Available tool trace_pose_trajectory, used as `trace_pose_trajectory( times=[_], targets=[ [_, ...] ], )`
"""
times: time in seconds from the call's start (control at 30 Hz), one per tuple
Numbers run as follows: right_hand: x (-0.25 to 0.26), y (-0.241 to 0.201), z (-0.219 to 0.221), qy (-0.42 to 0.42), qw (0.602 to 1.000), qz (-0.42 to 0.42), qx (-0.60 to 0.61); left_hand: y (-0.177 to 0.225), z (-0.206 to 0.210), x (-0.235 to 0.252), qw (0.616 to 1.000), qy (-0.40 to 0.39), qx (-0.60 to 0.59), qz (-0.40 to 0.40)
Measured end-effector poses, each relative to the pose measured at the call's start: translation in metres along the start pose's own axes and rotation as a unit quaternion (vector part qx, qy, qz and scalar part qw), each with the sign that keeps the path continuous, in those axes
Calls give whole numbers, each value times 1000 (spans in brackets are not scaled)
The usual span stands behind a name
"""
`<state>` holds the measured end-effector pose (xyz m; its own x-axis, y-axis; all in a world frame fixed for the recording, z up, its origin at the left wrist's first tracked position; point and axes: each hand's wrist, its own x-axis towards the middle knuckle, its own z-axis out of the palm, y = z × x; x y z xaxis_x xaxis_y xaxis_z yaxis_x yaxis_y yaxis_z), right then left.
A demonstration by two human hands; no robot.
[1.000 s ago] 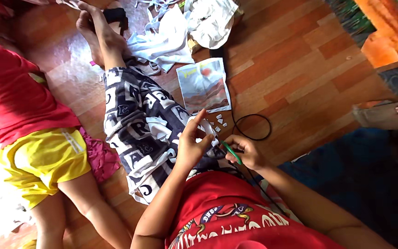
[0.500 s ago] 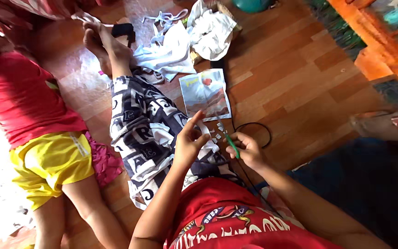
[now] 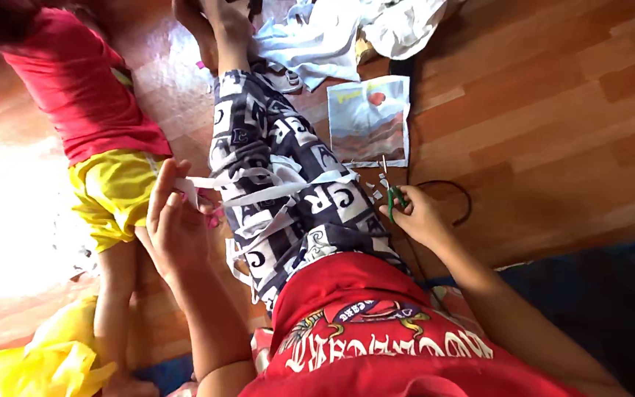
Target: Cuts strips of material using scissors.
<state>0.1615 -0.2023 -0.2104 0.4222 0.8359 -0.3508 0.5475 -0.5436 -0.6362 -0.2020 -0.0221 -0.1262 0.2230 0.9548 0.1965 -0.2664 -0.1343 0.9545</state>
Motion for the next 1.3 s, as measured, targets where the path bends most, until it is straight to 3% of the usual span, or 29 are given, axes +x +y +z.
trace_pose_trajectory(
  times=[0.17, 0.33, 0.43, 0.5, 0.57, 0.6, 0.67, 0.73, 0.83, 0.97, 1.07, 1.17, 1.3],
  targets=[
    [0, -6, 5, 18, 999, -37, 2, -9, -21, -9, 998, 60, 7, -3],
    [-6, -11, 8, 96, 977, -190, 4, -19, -24, -20, 997, 74, 11, 3],
    [-16, -12, 12, 100, 971, -217, 14, -29, -39, -43, 983, 138, 108, -61],
    [-19, -14, 15, 61, 971, -231, 10, -31, -52, -52, 926, 167, 302, -155],
    [-22, -18, 19, -2, 967, -252, -21, -31, -58, -50, 831, 139, 479, -246],
    [-24, -23, 19, -49, 966, -249, -40, -32, -55, -47, 800, 134, 530, -247],
    [-25, -37, 21, -128, 963, -227, -70, -35, -39, -40, 798, 140, 559, -175],
    [-26, -46, 27, -146, 964, -209, -75, -39, -13, -29, 842, 94, 521, -107],
    [-30, -45, 38, -64, 978, -193, -36, -56, 40, -13, 893, -42, 433, -113],
    [-24, -29, 38, 36, 973, -222, 46, -97, 97, 5, 866, -205, 426, -164],
    [-17, -11, 33, -3, 949, -246, 198, -120, 120, 14, 822, -245, 471, -206],
    [-5, -13, 23, -80, 882, -258, 387, -125, 127, 19, 815, -274, 465, -210],
    [4, -19, 16, -74, 853, -303, 419, -130, 128, 21, 823, -322, 427, -191]
  ],
)
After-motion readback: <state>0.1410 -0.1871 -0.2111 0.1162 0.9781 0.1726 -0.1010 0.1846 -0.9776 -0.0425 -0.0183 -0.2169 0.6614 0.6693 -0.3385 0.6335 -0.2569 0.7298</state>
